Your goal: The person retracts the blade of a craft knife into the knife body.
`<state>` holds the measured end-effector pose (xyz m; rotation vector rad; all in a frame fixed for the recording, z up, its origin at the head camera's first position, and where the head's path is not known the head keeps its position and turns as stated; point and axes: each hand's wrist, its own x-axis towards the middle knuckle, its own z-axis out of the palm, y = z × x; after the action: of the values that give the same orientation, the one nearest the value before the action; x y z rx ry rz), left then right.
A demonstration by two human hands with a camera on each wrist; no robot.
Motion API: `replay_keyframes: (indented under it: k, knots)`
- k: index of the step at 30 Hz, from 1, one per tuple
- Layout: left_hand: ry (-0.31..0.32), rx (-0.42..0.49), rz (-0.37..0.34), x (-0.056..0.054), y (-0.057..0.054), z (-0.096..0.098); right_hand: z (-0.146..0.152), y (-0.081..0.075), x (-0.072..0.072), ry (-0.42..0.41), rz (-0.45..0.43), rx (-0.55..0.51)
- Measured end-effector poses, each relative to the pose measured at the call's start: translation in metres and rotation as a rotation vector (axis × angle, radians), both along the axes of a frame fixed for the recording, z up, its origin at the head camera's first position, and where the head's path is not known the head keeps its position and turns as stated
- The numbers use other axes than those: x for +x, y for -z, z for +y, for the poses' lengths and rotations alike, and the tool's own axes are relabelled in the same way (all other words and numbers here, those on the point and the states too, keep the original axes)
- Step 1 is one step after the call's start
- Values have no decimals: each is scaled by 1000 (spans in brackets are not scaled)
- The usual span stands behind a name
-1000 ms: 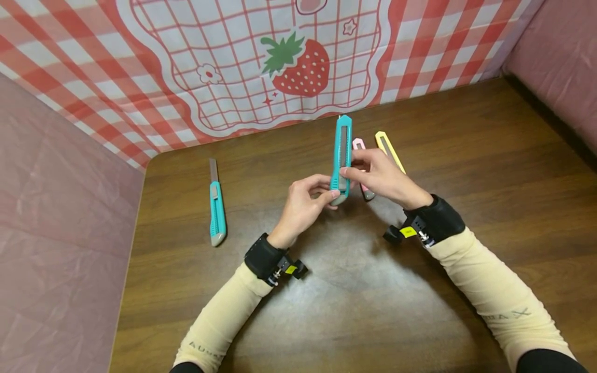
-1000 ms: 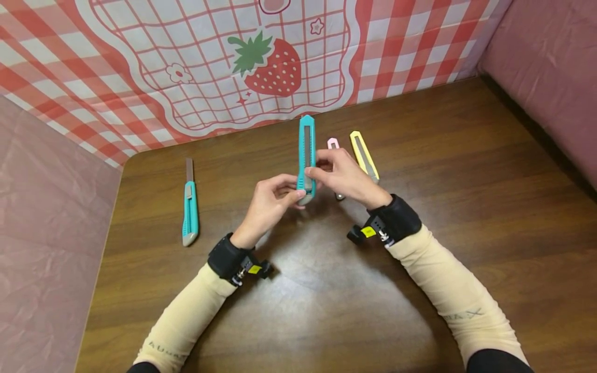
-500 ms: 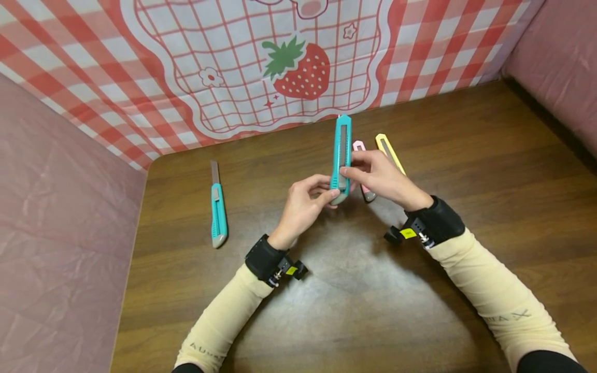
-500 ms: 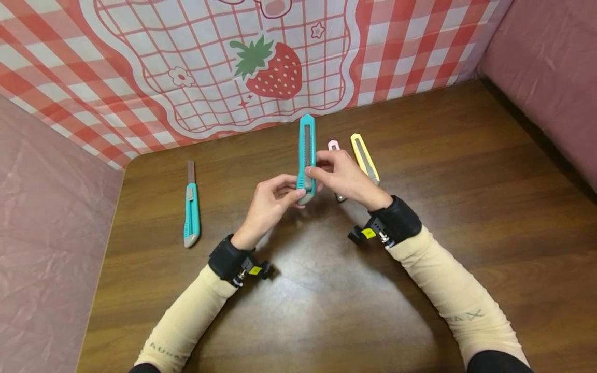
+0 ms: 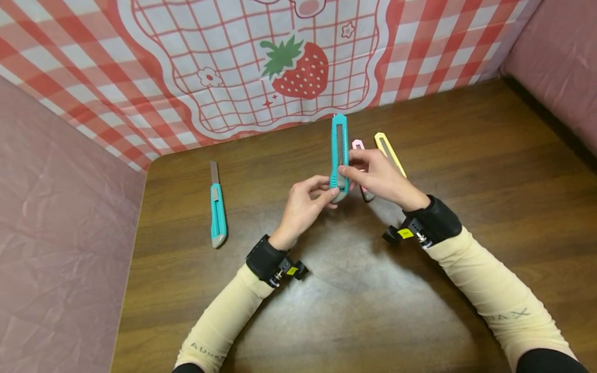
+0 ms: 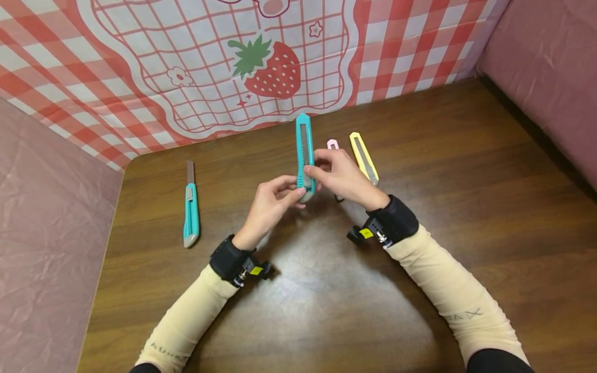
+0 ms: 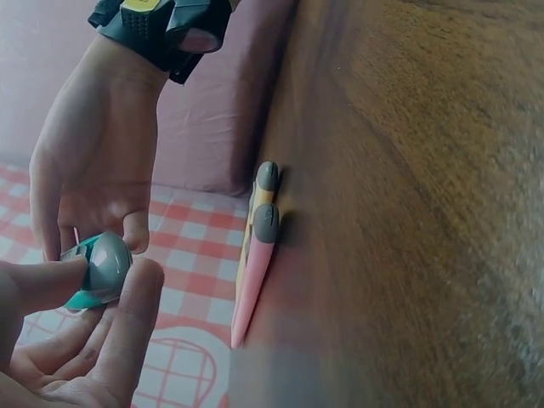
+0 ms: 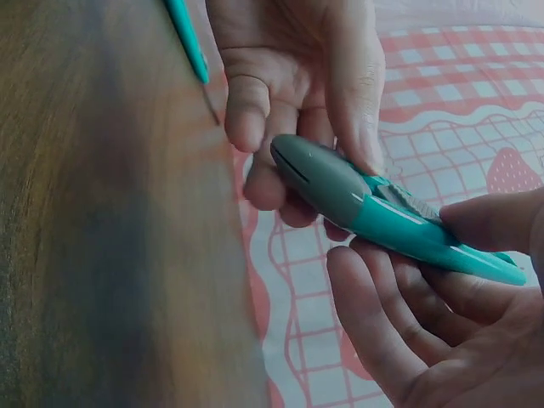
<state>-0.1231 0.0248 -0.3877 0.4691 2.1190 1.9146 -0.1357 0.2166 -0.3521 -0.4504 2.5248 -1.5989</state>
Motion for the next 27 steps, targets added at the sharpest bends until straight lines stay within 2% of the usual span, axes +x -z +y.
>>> replay_keyframes:
  k: [7, 27]
  knots:
    - [16, 11, -42, 0, 1, 0, 2, 1, 0, 14, -1, 16]
    - [-29, 12, -42, 0, 3, 2, -1, 5, -2, -9, -59, 61]
